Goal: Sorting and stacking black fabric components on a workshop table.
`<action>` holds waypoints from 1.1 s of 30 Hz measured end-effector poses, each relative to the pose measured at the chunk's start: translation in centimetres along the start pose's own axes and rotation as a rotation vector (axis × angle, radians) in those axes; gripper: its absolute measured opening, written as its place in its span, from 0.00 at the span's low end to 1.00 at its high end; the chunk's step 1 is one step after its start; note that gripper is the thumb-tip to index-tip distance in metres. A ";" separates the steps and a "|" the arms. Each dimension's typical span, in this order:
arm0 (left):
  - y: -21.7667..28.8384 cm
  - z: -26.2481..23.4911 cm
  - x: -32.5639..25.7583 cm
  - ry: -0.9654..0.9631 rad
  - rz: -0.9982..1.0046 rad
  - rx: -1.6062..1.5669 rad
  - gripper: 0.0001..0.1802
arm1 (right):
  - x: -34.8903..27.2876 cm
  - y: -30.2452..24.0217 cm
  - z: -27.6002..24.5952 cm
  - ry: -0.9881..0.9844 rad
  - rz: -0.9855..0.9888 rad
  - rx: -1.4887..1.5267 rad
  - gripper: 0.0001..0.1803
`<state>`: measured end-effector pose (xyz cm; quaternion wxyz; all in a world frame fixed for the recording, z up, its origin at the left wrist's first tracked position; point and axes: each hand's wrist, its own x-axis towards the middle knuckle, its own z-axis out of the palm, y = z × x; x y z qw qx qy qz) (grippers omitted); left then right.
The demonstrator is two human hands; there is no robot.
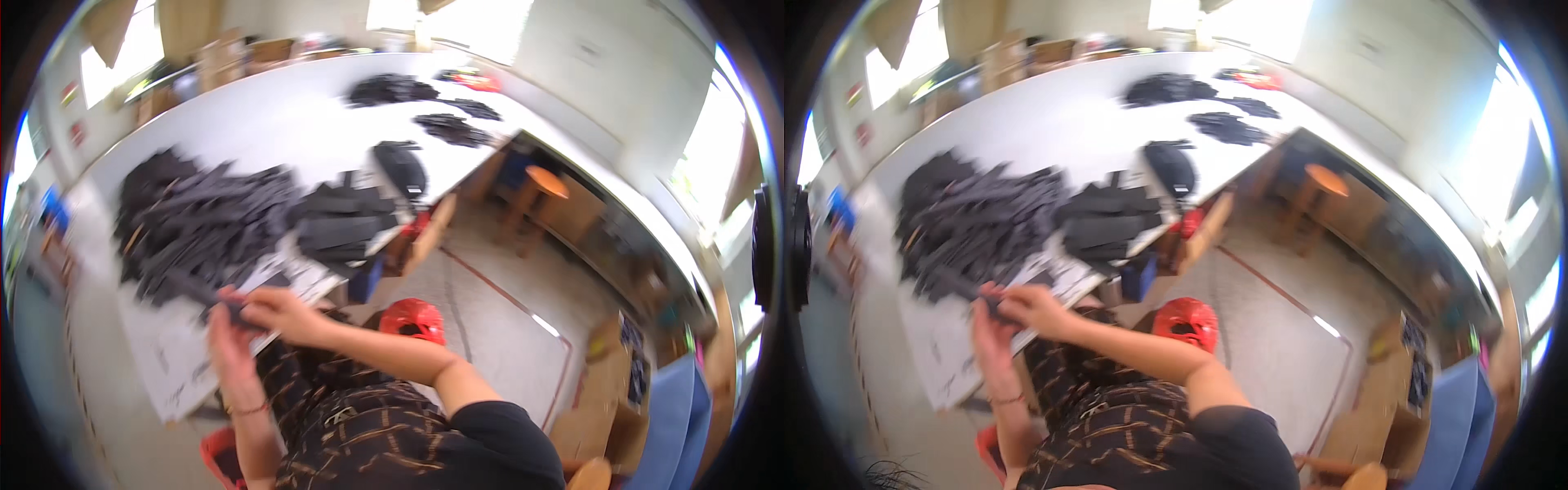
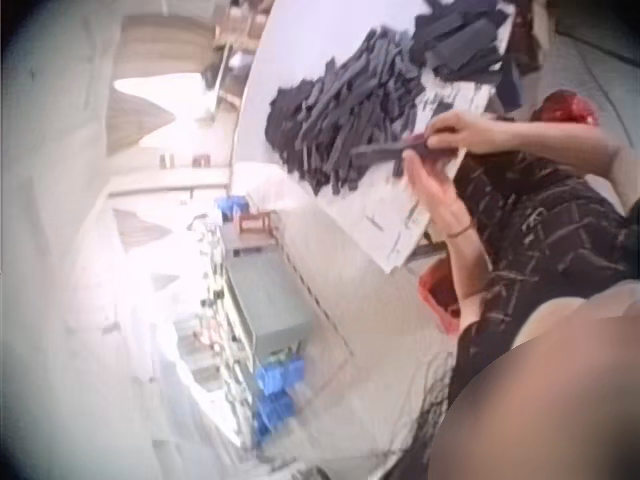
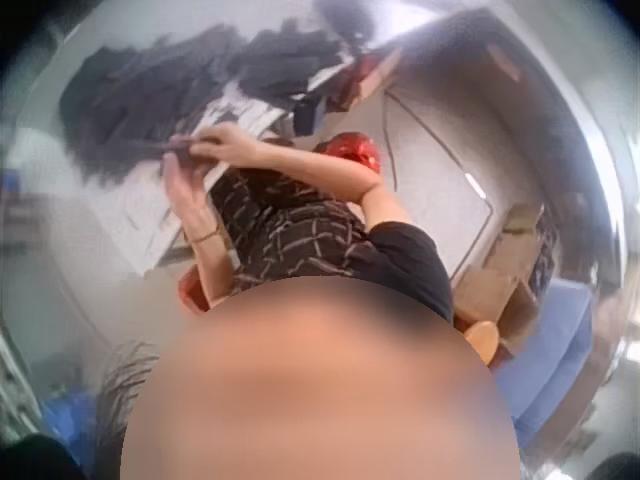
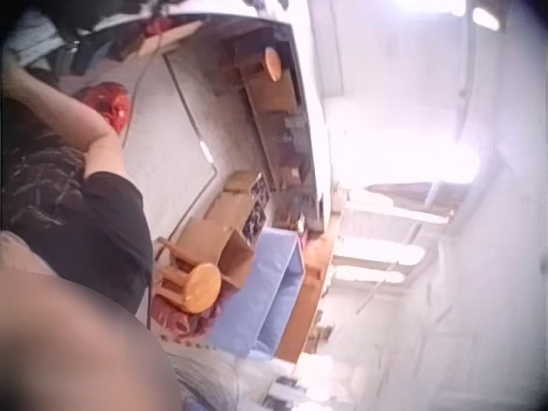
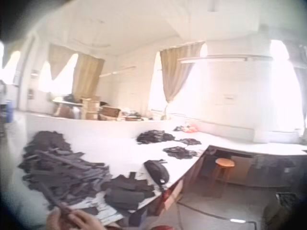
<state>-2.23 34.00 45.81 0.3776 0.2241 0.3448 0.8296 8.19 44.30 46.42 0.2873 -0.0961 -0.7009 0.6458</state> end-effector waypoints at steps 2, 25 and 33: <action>-1.3 -1.8 0.6 -0.136 -0.001 0.033 0.23 | -0.3 -1.8 -0.8 -0.015 0.093 0.026 0.11; 0.7 -1.9 4.3 0.317 0.142 0.015 0.10 | 3.5 5.5 -19.7 -0.140 -0.293 -1.920 0.19; 1.3 -1.0 5.0 0.217 -0.005 0.006 0.21 | 3.3 5.1 -19.4 -0.255 -0.427 -1.786 0.11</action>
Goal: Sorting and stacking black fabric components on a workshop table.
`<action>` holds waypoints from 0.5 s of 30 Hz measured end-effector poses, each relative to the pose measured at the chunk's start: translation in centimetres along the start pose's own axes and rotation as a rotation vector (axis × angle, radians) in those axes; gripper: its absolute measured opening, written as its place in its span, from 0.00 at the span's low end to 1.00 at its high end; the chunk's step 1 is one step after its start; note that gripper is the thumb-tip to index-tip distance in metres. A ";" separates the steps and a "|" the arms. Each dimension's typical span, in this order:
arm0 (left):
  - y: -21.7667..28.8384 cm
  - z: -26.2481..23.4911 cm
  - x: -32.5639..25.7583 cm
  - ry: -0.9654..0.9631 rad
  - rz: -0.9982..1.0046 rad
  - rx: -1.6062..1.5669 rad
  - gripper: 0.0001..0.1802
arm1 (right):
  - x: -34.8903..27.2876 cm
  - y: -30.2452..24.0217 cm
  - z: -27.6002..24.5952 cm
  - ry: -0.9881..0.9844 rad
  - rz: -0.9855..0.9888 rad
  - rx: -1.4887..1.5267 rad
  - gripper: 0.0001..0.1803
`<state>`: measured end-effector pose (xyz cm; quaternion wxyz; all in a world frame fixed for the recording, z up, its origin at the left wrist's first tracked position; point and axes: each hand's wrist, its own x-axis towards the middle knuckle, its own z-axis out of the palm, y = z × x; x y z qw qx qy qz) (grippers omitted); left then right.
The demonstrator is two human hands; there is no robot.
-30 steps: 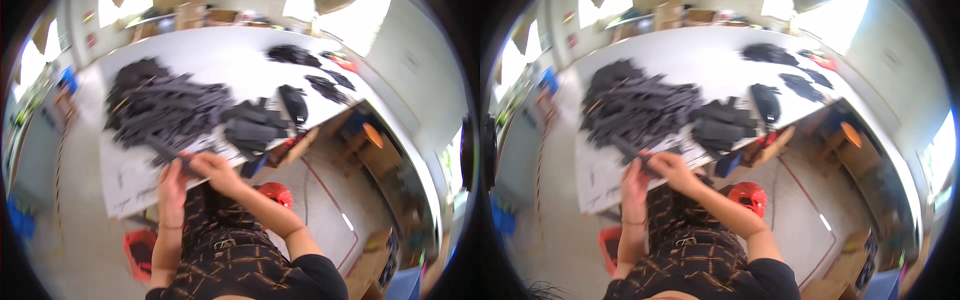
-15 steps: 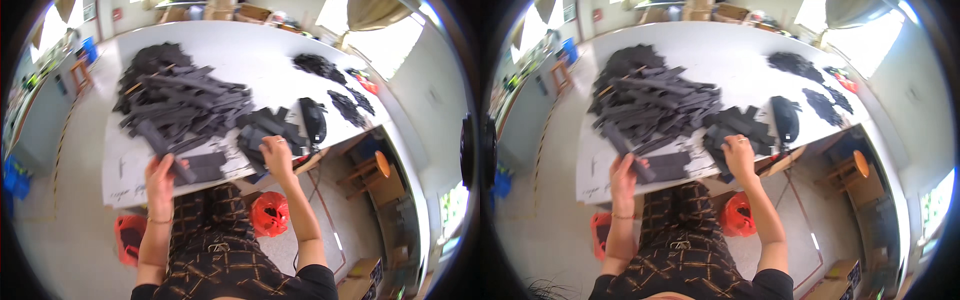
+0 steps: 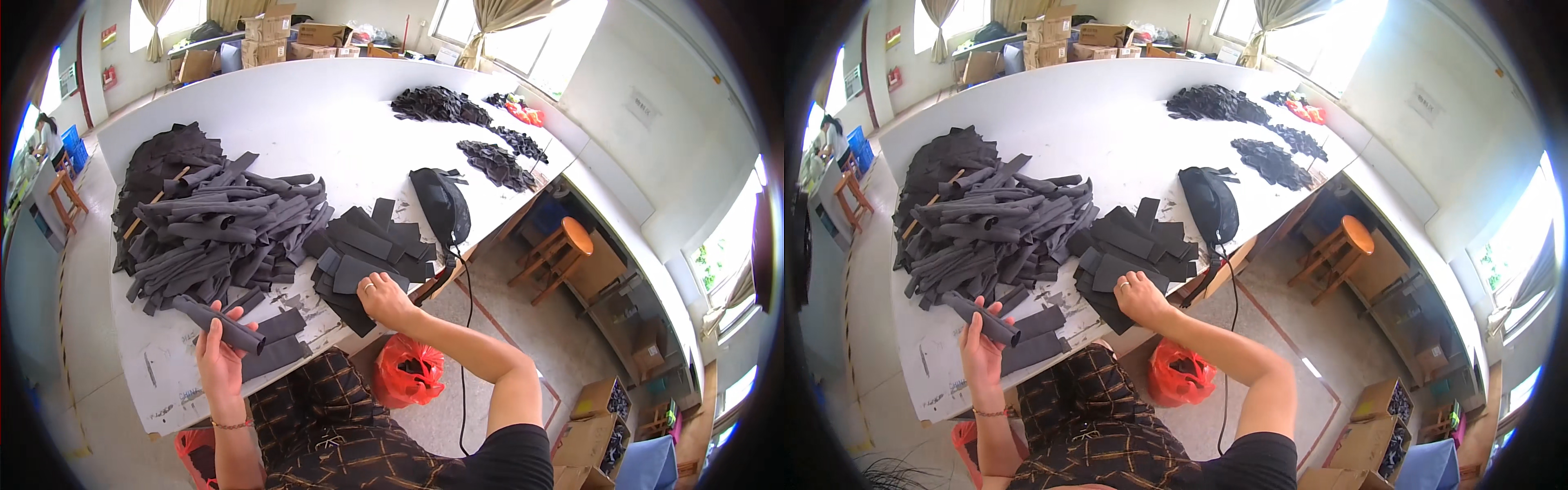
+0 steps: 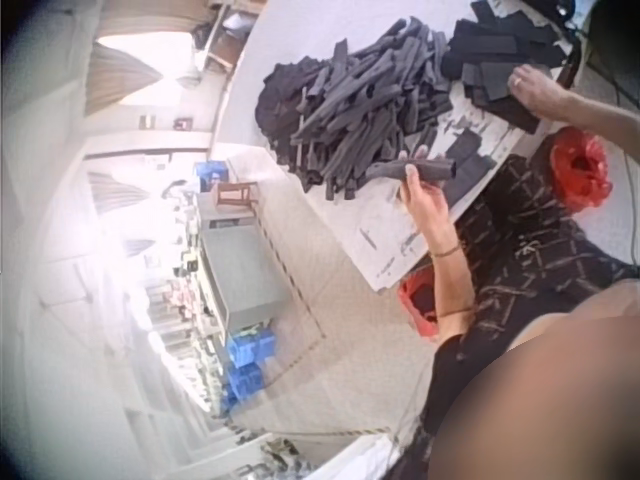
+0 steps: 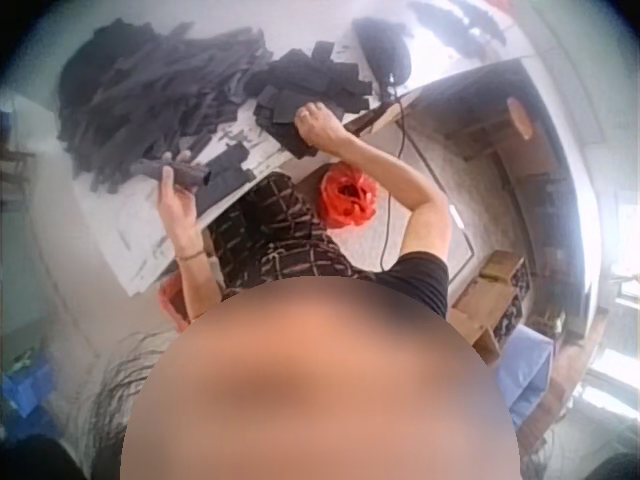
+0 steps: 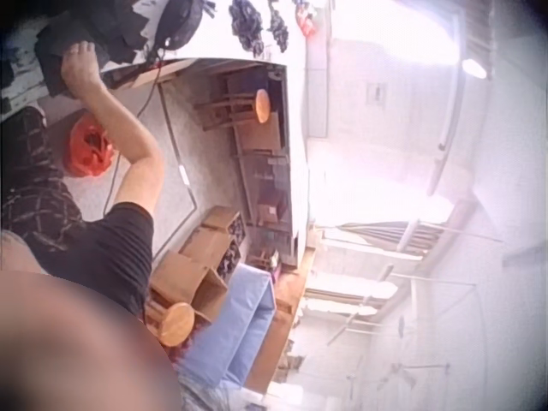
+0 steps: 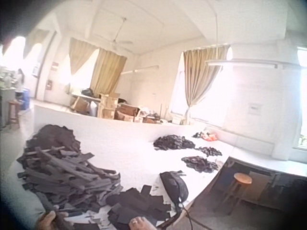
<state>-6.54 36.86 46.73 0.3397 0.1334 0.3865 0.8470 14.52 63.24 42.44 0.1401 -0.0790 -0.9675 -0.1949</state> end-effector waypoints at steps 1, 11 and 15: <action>0.1 0.2 -0.1 0.017 -0.001 -0.021 0.22 | 0.5 0.3 -0.2 0.015 0.008 0.078 0.11; 0.1 2.2 2.6 0.029 -0.015 -0.129 0.17 | 4.6 -2.0 -9.9 0.039 0.253 0.771 0.13; 0.4 0.7 2.4 0.099 0.019 -0.147 0.16 | 5.2 -4.8 -9.4 -0.031 0.046 0.927 0.16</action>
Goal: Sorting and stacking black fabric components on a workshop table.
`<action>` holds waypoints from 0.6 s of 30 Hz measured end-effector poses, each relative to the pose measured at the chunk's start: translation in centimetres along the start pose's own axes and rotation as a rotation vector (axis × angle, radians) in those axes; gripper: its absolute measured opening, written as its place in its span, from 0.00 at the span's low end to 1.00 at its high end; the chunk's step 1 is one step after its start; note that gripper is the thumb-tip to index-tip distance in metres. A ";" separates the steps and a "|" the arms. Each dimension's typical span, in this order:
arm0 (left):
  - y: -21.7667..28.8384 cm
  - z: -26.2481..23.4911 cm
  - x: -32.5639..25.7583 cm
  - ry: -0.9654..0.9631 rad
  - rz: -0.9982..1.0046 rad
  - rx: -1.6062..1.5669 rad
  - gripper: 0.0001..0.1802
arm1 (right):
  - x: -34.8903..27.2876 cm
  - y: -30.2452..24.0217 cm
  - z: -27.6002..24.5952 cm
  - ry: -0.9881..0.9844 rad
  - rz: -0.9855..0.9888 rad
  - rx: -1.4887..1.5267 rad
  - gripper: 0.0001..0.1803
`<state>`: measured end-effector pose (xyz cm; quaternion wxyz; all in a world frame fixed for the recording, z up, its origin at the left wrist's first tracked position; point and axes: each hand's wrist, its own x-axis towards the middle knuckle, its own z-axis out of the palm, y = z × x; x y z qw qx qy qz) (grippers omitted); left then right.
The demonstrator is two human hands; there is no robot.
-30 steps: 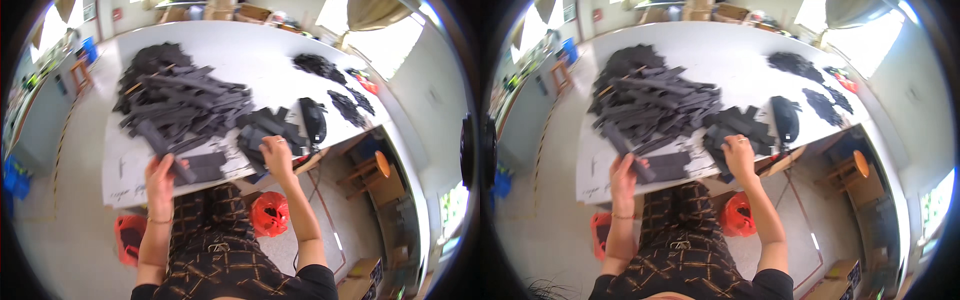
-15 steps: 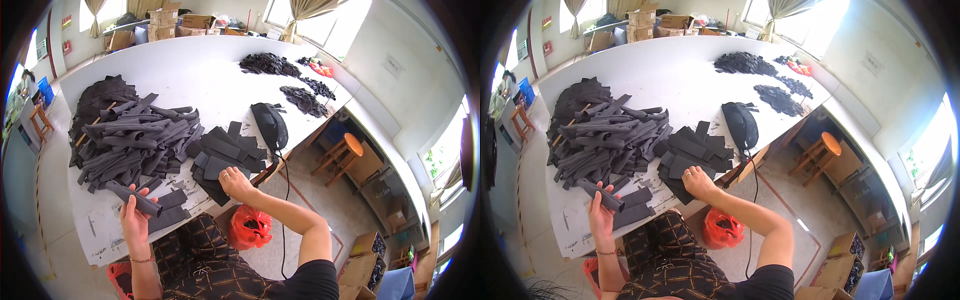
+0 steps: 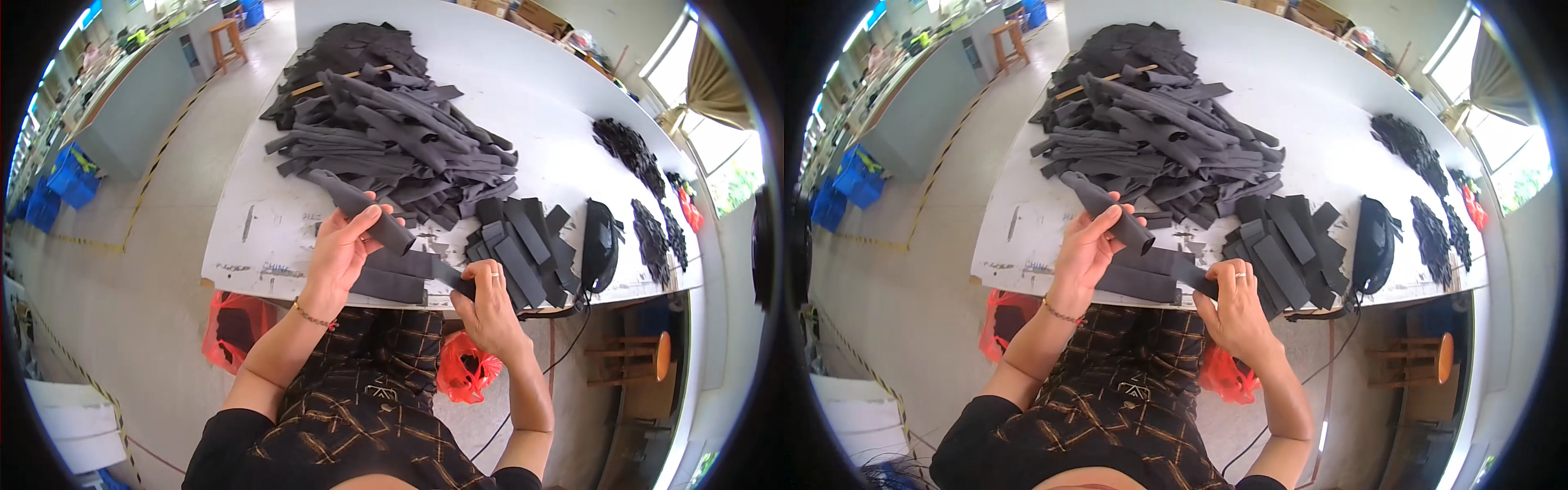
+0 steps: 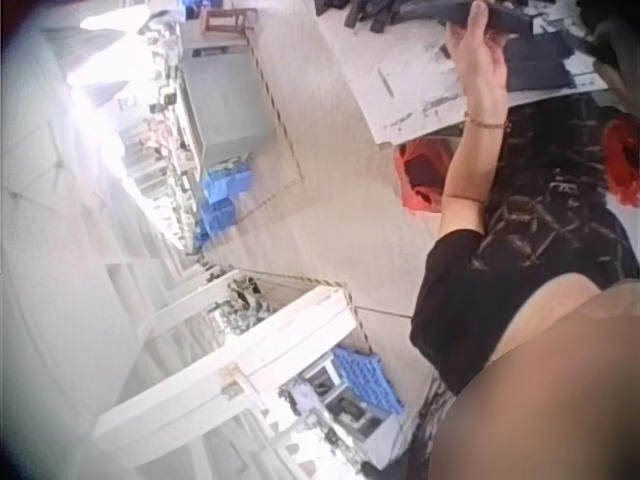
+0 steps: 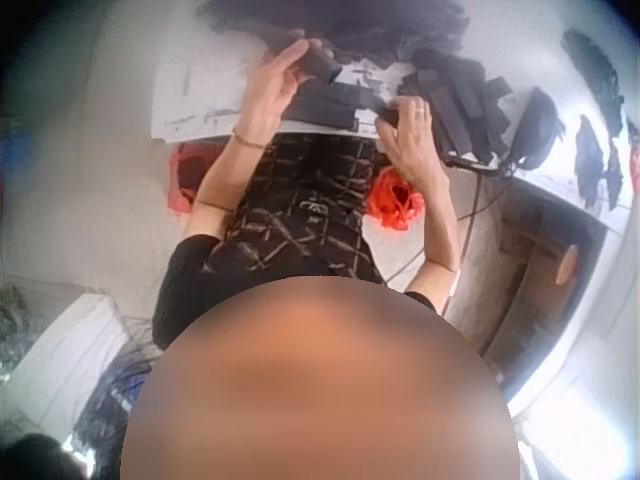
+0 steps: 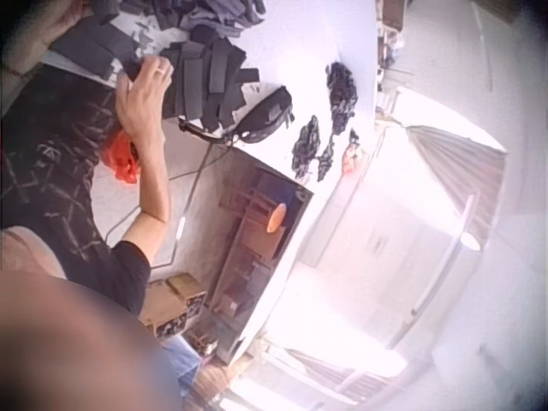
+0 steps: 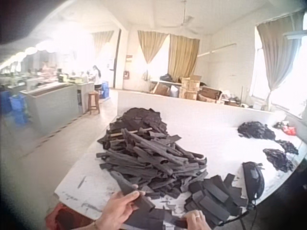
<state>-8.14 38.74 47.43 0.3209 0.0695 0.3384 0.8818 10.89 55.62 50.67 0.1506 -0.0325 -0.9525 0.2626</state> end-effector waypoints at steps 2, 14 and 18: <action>-0.2 -0.5 0.0 0.016 -0.001 -0.013 0.15 | 0.1 -0.4 0.8 -0.004 -0.003 0.060 0.16; -0.7 -1.5 0.0 0.101 -0.038 -0.046 0.14 | 1.4 -2.1 1.8 0.218 0.087 0.345 0.26; -0.6 -1.3 -0.1 0.100 -0.039 -0.036 0.15 | 1.6 -1.9 2.4 0.223 0.041 0.268 0.30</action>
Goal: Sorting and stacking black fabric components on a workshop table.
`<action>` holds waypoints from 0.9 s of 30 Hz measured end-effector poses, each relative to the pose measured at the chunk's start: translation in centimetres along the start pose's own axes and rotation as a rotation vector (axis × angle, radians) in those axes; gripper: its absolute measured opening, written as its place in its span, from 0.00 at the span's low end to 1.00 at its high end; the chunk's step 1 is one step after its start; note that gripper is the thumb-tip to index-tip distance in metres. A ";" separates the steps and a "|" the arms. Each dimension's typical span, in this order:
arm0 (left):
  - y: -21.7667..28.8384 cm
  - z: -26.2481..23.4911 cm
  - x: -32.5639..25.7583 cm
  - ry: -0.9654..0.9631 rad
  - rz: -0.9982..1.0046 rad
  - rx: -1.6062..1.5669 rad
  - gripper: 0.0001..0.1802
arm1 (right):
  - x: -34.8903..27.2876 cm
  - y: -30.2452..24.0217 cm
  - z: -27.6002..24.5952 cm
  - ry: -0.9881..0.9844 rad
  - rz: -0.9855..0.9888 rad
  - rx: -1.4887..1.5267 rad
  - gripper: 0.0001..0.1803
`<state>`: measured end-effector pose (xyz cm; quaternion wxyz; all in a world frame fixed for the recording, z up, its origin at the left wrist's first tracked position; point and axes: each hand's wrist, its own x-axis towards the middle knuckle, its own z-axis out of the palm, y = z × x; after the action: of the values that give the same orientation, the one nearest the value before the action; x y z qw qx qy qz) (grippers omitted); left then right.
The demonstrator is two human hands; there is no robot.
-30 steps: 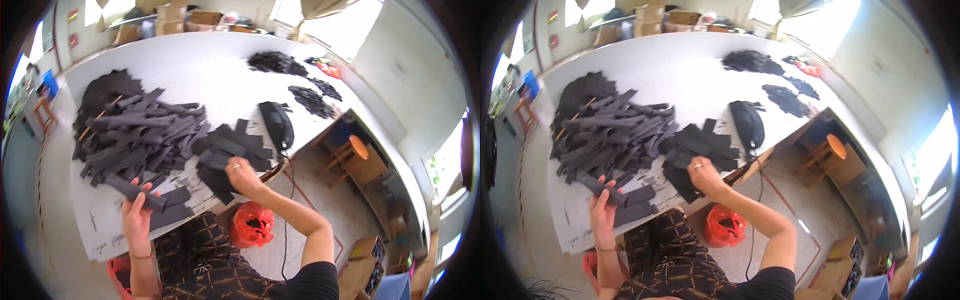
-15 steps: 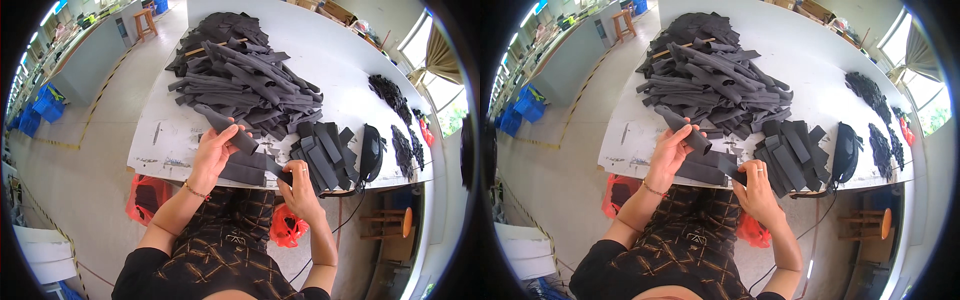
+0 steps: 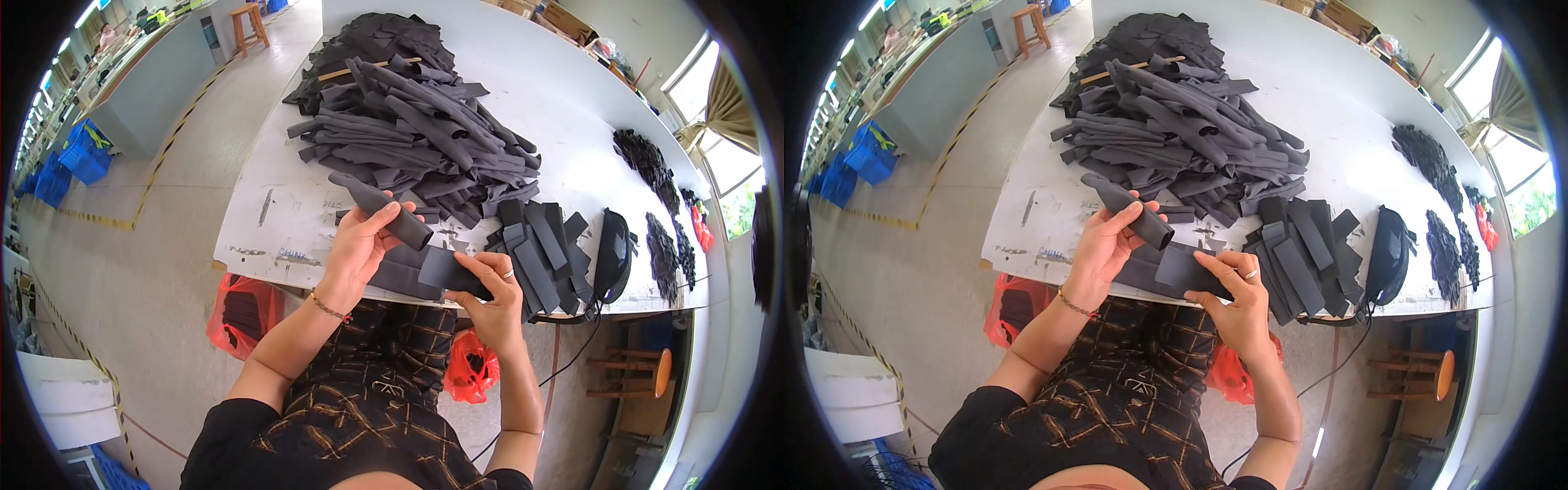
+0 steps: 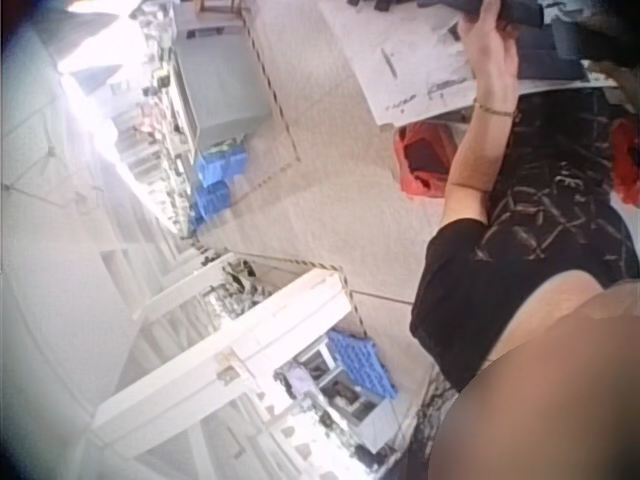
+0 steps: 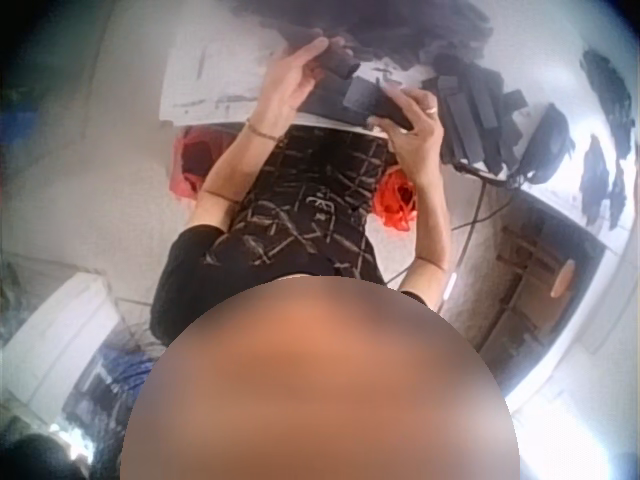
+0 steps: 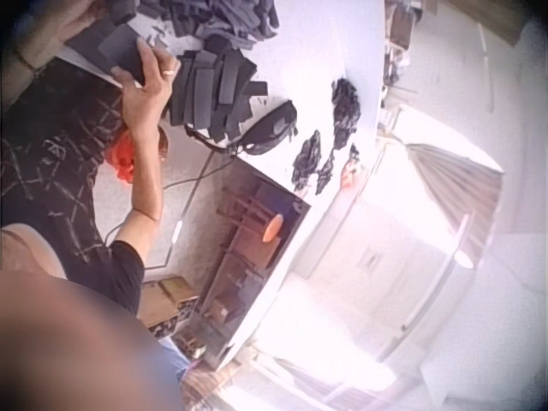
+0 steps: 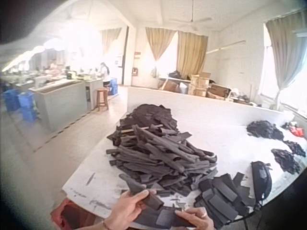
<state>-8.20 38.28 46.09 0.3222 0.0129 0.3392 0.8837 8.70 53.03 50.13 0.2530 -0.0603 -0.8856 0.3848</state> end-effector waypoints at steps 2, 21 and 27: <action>0.1 0.1 -0.1 0.000 0.003 0.003 0.16 | 0.0 0.2 0.4 0.014 -0.011 -0.007 0.29; -1.6 2.1 -2.9 -0.026 0.127 0.046 0.20 | 0.7 -0.4 3.7 0.343 -0.391 -0.652 0.24; -1.7 2.4 -3.4 -0.238 0.182 -0.016 0.19 | 0.1 -1.3 6.3 0.251 -0.241 -0.339 0.30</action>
<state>-3.99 38.73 47.56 0.2790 0.1457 0.2888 0.9042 5.56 48.06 47.46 0.3913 -0.0431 -0.9000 0.1870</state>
